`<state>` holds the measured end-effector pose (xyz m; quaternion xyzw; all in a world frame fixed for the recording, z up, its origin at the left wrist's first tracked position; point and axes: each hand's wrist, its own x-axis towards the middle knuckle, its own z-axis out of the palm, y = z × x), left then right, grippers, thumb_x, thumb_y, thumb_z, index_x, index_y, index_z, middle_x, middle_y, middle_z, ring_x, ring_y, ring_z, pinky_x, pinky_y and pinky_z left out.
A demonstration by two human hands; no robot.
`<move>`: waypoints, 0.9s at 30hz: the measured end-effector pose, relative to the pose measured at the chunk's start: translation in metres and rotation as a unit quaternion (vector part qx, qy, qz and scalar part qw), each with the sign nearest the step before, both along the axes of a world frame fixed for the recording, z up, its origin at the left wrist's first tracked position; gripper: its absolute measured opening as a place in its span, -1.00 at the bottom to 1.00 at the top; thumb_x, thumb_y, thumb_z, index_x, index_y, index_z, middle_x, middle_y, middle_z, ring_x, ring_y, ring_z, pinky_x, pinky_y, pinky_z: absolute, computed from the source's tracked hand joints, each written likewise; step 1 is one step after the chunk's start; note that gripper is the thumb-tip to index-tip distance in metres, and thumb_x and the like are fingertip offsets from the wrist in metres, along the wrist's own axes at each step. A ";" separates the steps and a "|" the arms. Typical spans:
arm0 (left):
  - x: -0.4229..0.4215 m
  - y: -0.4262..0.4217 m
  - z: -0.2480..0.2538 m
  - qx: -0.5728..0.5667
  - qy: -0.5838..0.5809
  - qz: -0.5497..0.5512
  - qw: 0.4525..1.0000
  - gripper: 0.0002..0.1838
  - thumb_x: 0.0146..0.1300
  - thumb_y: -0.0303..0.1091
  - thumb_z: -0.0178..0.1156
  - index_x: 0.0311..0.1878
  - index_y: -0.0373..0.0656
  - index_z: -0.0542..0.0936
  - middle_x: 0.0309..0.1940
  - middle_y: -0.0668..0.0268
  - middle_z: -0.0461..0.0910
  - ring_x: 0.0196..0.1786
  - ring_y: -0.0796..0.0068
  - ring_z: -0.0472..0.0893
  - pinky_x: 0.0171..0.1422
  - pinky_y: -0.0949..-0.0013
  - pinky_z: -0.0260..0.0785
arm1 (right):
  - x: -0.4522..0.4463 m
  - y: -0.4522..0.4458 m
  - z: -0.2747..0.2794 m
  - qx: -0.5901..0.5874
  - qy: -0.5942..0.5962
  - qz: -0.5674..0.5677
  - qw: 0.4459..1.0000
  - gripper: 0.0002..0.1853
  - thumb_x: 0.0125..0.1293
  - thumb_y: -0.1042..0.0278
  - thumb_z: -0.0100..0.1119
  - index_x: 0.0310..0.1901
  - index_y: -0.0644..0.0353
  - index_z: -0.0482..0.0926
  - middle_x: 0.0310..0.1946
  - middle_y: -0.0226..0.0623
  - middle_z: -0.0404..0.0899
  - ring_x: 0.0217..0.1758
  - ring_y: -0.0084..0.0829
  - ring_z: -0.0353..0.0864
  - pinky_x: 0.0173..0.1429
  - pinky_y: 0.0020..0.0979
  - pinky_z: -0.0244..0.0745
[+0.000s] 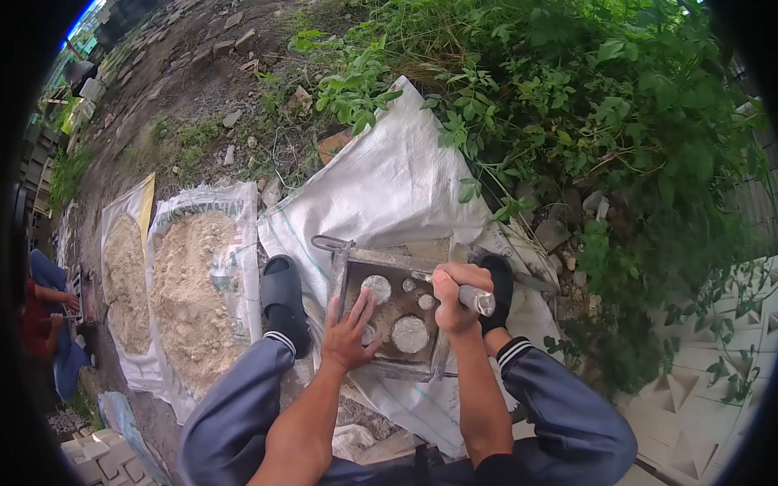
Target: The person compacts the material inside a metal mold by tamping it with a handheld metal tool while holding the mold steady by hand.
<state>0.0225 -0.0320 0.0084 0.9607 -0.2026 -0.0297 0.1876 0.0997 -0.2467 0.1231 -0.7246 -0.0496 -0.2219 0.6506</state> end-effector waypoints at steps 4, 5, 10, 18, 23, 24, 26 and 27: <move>-0.007 0.003 0.002 0.020 0.028 -0.004 0.999 -0.13 0.20 0.04 0.18 0.55 0.00 0.16 0.58 0.35 0.04 0.21 0.47 0.54 0.63 -0.02 -0.17 | -0.006 -0.012 -0.020 0.033 -0.017 0.013 0.999 -0.71 0.09 0.38 0.09 -0.69 0.37 0.45 -0.82 -0.37 0.33 -0.79 -0.51 0.30 -0.62 -0.44 0.19; -0.005 0.000 0.002 0.023 0.018 -0.003 1.000 -0.13 0.20 0.04 0.18 0.55 0.00 0.15 0.58 0.35 0.04 0.20 0.47 0.55 0.63 -0.03 -0.17 | -0.001 -0.015 -0.040 -0.053 -0.006 0.014 0.998 -0.71 0.11 0.39 0.10 -0.70 0.33 0.43 -0.81 -0.38 0.31 -0.78 -0.46 0.31 -0.60 -0.42 0.18; 0.000 -0.001 -0.001 0.016 -0.001 -0.001 1.000 -0.13 0.19 0.05 0.17 0.55 0.00 0.15 0.59 0.35 0.02 0.20 0.45 0.55 0.63 -0.05 -0.16 | 0.006 -0.003 0.018 -0.018 0.008 0.043 0.999 -0.71 0.16 0.45 0.10 -0.69 0.31 0.40 -0.80 -0.28 0.30 -0.77 -0.37 0.33 -0.57 -0.38 0.17; -0.002 -0.001 0.000 0.013 -0.019 -0.004 1.000 -0.11 0.19 0.06 0.18 0.56 0.00 0.13 0.59 0.36 0.02 0.21 0.42 0.54 0.63 -0.06 -0.16 | 0.017 0.011 0.003 -0.080 0.024 0.041 0.996 -0.69 0.15 0.43 0.13 -0.70 0.28 0.37 -0.79 -0.28 0.23 -0.78 -0.34 0.29 -0.59 -0.31 0.11; -0.006 0.000 -0.001 0.030 0.023 -0.005 0.999 -0.07 0.16 0.06 0.22 0.56 0.01 0.11 0.60 0.37 0.00 0.24 0.46 0.53 0.62 -0.06 -0.15 | 0.015 0.020 -0.017 -0.045 -0.036 0.060 0.997 -0.68 0.14 0.47 0.10 -0.73 0.29 0.32 -0.80 -0.36 0.30 -0.80 -0.47 0.23 -0.63 -0.41 0.14; -0.005 -0.002 0.001 0.028 0.020 -0.006 0.999 -0.07 0.16 0.06 0.22 0.56 0.01 0.11 0.60 0.37 0.00 0.24 0.46 0.53 0.62 -0.06 -0.15 | 0.020 0.027 -0.019 -0.102 -0.033 0.059 0.992 -0.69 0.13 0.46 0.10 -0.72 0.28 0.33 -0.79 -0.34 0.31 -0.79 -0.44 0.24 -0.62 -0.38 0.15; -0.004 0.000 0.001 0.033 -0.004 -0.010 0.999 -0.07 0.16 0.06 0.22 0.56 0.02 0.11 0.60 0.37 0.00 0.21 0.44 0.56 0.62 -0.06 -0.15 | 0.020 0.029 -0.020 -0.138 -0.059 0.064 0.987 -0.69 0.13 0.46 0.09 -0.72 0.30 0.33 -0.79 -0.30 0.31 -0.78 -0.41 0.27 -0.61 -0.35 0.16; -0.003 0.001 0.001 0.034 -0.007 -0.013 0.999 -0.07 0.16 0.06 0.22 0.56 0.02 0.11 0.60 0.37 0.00 0.21 0.44 0.56 0.62 -0.06 -0.15 | 0.019 0.032 -0.012 -0.121 -0.043 0.066 0.990 -0.70 0.12 0.45 0.09 -0.71 0.31 0.34 -0.78 -0.31 0.33 -0.78 -0.41 0.29 -0.60 -0.35 0.17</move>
